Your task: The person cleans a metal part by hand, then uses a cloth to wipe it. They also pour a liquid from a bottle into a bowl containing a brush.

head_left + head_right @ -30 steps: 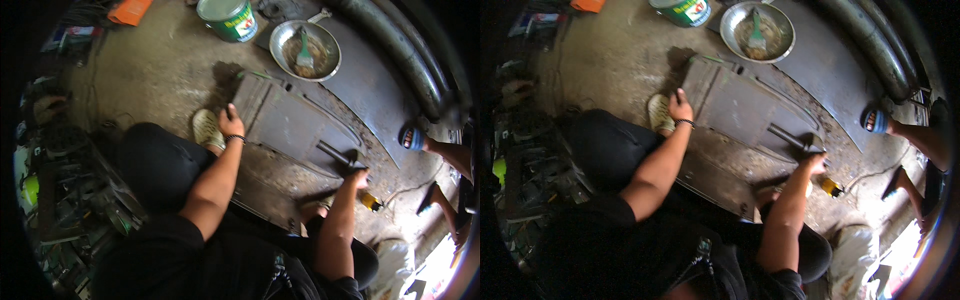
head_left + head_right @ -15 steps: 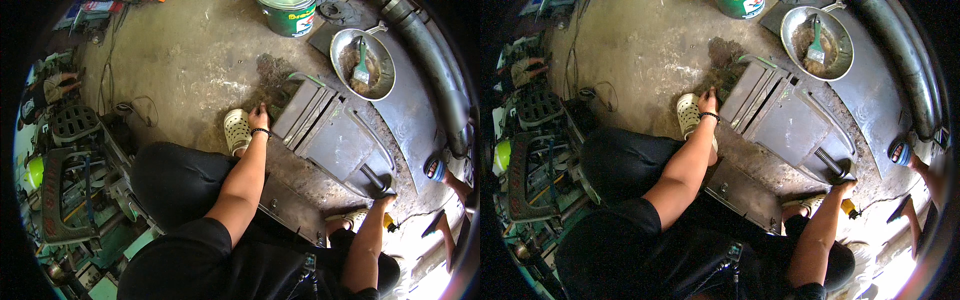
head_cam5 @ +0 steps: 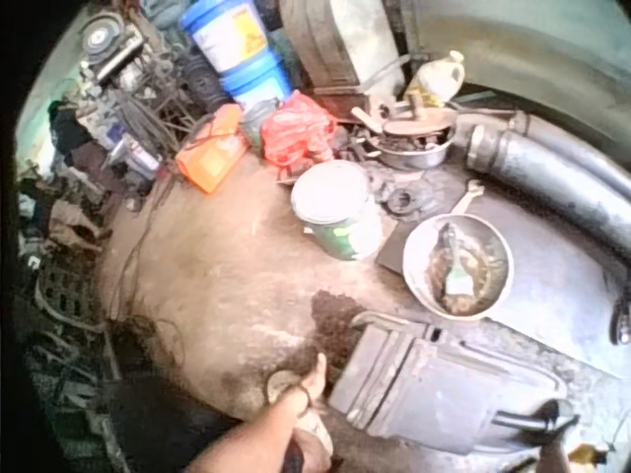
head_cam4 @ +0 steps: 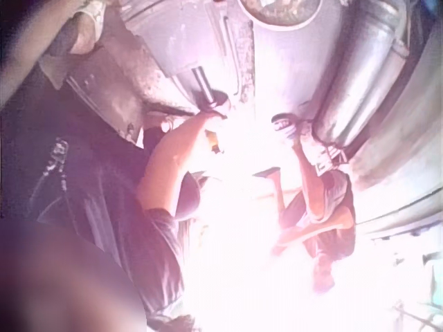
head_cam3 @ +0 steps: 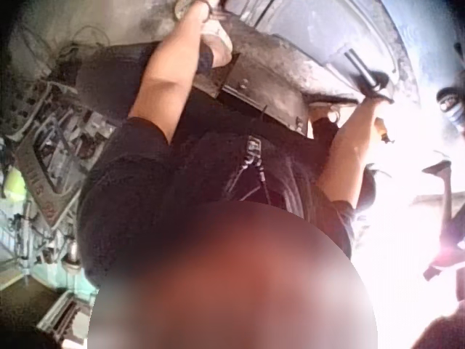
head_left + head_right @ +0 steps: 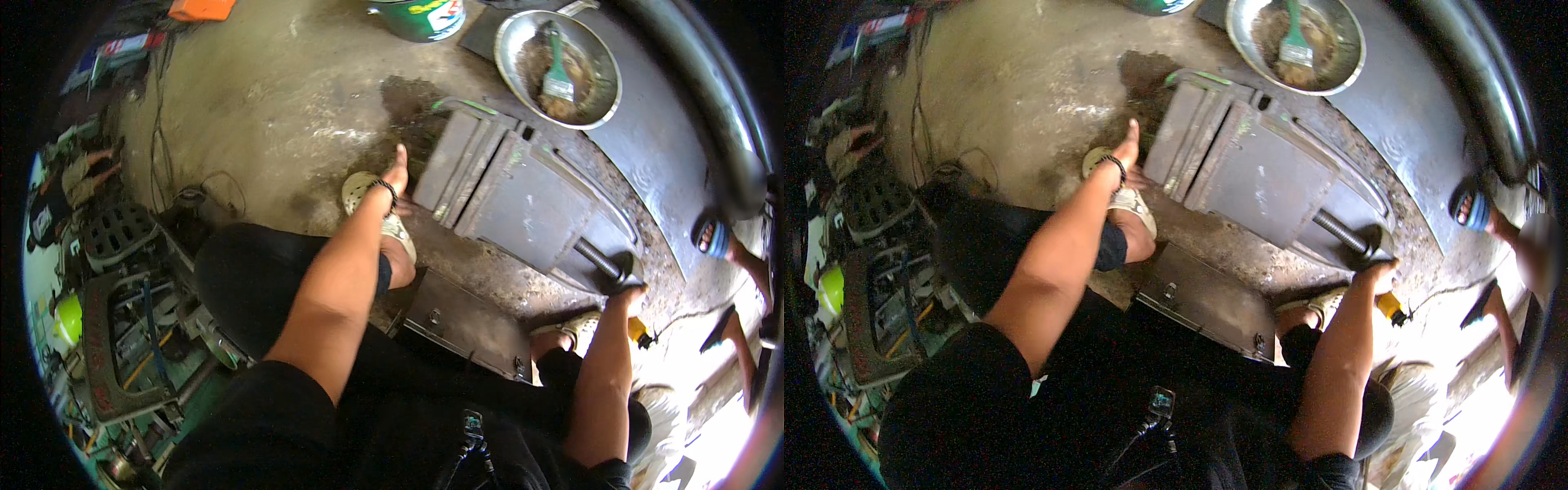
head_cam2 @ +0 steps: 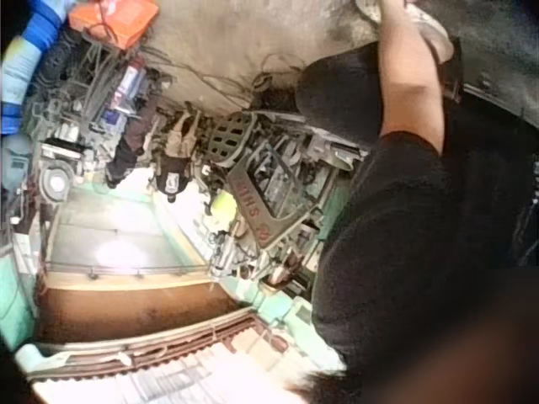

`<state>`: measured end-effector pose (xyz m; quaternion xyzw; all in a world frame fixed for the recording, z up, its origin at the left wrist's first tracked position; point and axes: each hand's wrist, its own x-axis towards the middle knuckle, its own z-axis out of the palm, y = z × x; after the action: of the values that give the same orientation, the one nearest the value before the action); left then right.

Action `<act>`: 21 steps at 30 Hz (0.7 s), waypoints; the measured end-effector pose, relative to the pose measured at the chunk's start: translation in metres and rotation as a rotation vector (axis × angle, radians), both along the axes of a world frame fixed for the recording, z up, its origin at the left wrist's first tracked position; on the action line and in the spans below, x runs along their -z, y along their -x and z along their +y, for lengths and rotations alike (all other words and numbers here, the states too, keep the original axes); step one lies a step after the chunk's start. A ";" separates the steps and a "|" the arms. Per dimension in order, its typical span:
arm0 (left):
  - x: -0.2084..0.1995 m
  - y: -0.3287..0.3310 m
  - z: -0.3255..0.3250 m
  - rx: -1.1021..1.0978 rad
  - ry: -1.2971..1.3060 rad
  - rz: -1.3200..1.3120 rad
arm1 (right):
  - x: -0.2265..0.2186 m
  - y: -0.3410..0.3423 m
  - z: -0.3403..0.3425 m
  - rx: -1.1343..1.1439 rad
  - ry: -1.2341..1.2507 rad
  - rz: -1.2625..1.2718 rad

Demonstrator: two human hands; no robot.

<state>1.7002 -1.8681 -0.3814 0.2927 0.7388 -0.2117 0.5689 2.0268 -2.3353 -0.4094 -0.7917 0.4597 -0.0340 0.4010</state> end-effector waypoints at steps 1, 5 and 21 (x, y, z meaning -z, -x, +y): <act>-0.003 -0.010 0.006 0.146 -0.016 -0.028 | 0.000 -0.001 0.000 -0.014 0.109 0.092; -0.011 -0.051 0.005 0.278 0.026 0.008 | 0.004 -0.005 -0.002 0.120 -0.101 0.076; 0.010 -0.079 0.013 0.277 -0.053 0.147 | 0.049 0.043 -0.048 0.153 -0.178 -0.127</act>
<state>1.7793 -1.8555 -0.3914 0.3905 0.7366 -0.2892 0.4705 1.9841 -2.3828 -0.4588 -0.7117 0.4938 -0.0735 0.4942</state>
